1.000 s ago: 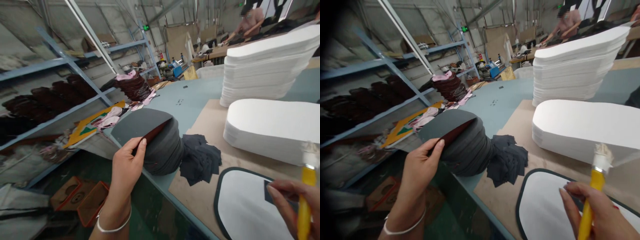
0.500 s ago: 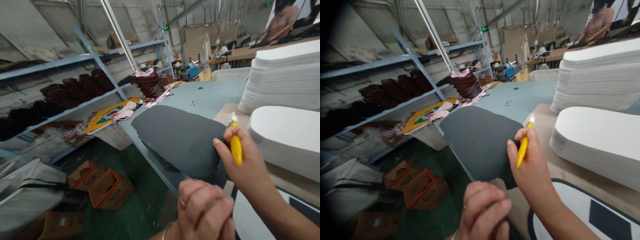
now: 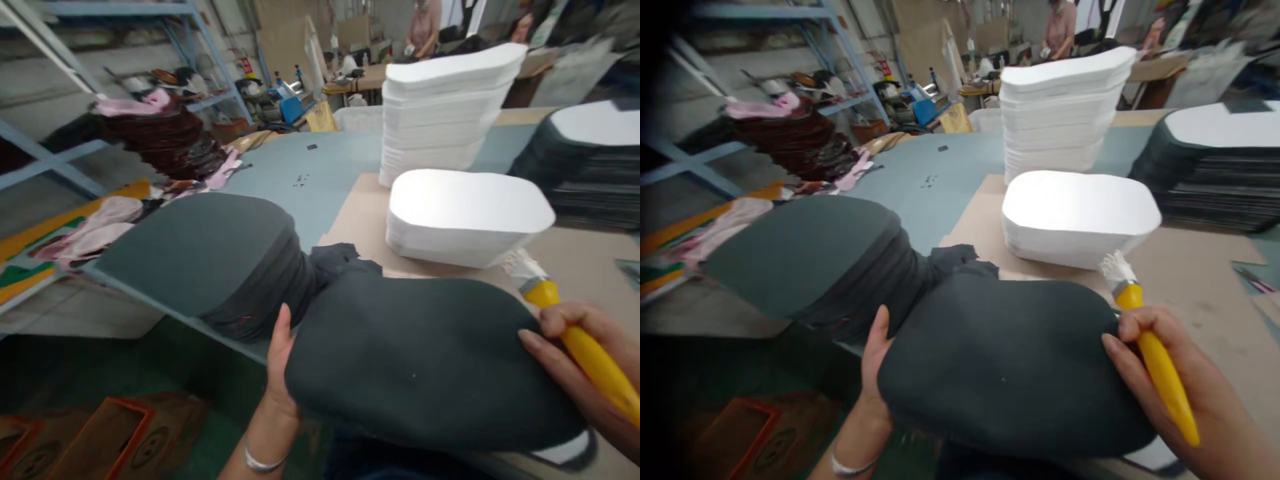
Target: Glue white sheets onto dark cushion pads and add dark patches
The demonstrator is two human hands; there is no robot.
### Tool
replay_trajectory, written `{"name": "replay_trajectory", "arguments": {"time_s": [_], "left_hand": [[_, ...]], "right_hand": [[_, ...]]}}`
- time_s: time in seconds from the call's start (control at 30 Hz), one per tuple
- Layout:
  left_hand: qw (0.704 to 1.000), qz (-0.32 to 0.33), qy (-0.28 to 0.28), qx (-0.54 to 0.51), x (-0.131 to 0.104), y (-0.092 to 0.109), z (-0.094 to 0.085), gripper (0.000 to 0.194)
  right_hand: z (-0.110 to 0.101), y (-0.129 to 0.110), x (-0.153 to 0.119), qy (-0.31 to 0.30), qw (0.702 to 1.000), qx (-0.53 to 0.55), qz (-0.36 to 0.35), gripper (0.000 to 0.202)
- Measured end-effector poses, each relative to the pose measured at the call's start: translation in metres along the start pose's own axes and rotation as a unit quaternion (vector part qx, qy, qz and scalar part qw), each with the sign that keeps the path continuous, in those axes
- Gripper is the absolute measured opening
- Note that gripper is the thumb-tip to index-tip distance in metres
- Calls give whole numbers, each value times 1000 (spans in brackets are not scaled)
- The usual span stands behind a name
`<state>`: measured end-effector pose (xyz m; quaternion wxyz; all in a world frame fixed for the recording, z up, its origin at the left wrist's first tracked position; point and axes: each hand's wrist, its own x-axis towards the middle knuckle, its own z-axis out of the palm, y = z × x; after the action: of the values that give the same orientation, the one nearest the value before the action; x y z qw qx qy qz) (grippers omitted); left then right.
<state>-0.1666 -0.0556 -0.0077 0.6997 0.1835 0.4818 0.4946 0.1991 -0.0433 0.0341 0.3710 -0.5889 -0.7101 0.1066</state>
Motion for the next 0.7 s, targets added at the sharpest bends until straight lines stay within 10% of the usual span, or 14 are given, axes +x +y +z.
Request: {"name": "replay_trajectory", "arguments": {"time_s": [0.17,0.37,0.7], "left_hand": [[988,-132,-44,67,5,-40,29,47],[968,-36,-82,232,36,-54,55,39],[749,173,38,638,78,-61,47,30]], "right_hand": [[-22,52,-61,-54,998,-13,-7,17],[-36,108,-89,-43,994,-46,87,18],[-1,143,-97,-79,981,-107,144,18]]}}
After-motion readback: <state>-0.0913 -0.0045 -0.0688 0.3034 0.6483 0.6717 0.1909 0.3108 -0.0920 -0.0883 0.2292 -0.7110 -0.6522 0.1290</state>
